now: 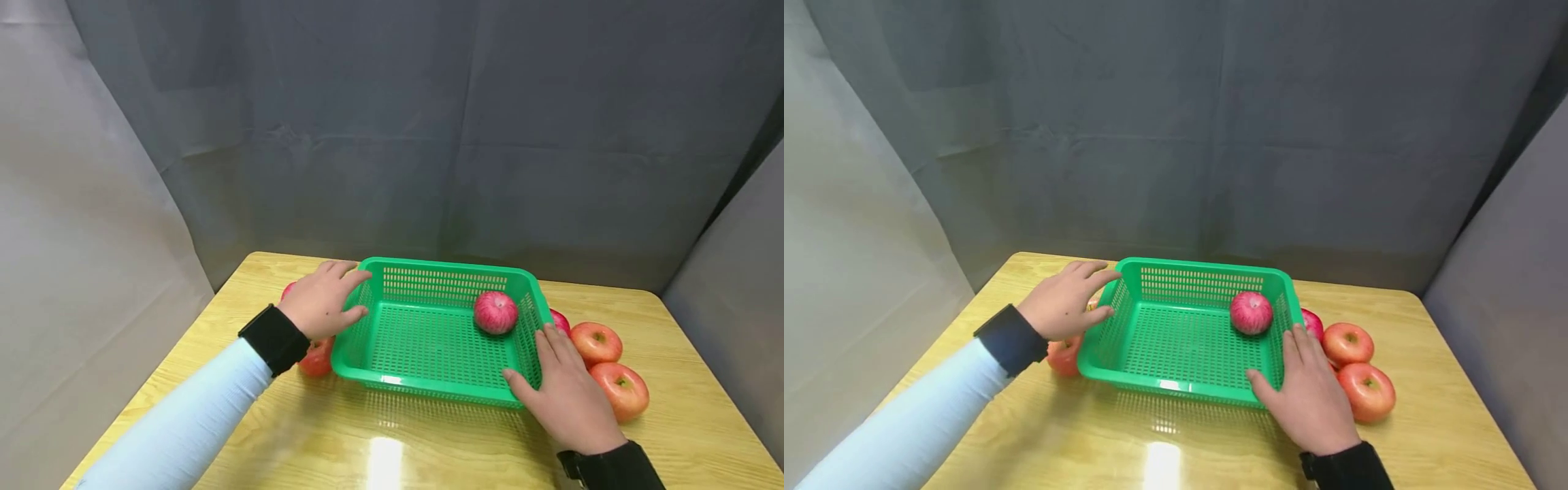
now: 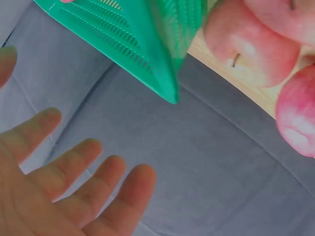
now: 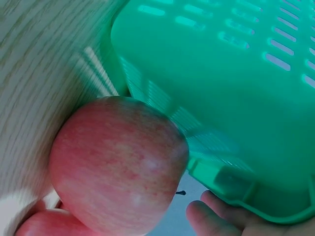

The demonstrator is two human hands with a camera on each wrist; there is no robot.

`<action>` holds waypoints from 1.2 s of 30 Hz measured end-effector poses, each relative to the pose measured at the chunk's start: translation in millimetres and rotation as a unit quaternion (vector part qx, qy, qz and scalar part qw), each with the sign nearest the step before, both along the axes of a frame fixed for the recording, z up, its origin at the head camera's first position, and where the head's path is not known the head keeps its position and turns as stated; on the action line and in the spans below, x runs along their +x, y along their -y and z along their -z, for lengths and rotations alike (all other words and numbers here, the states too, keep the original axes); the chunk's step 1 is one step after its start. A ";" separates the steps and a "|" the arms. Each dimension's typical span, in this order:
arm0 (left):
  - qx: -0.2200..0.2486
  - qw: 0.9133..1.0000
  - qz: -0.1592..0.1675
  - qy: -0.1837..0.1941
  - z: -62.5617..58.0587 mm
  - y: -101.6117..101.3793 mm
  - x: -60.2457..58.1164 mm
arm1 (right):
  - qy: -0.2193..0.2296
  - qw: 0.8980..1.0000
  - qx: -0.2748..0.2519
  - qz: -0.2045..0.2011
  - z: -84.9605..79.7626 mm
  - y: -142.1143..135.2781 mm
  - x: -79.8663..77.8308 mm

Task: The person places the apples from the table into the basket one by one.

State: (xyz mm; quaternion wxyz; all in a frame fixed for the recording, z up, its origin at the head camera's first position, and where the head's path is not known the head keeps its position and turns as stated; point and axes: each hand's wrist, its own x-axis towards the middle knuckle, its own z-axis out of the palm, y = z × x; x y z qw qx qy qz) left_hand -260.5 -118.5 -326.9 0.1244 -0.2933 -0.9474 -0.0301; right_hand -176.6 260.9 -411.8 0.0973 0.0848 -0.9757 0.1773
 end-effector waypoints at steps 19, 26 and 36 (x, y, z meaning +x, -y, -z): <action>0.048 0.998 -0.033 0.005 40.9 50.7 15.1 | -0.009 1.000 0.015 0.007 -3.3 1.1 2.6; 0.057 0.998 -0.017 0.004 61.9 55.5 22.5 | -0.017 1.000 0.019 0.007 -2.3 0.6 5.9; 0.044 0.998 -0.039 0.029 80.9 58.2 29.1 | -0.008 1.000 0.017 0.001 -3.4 1.1 2.8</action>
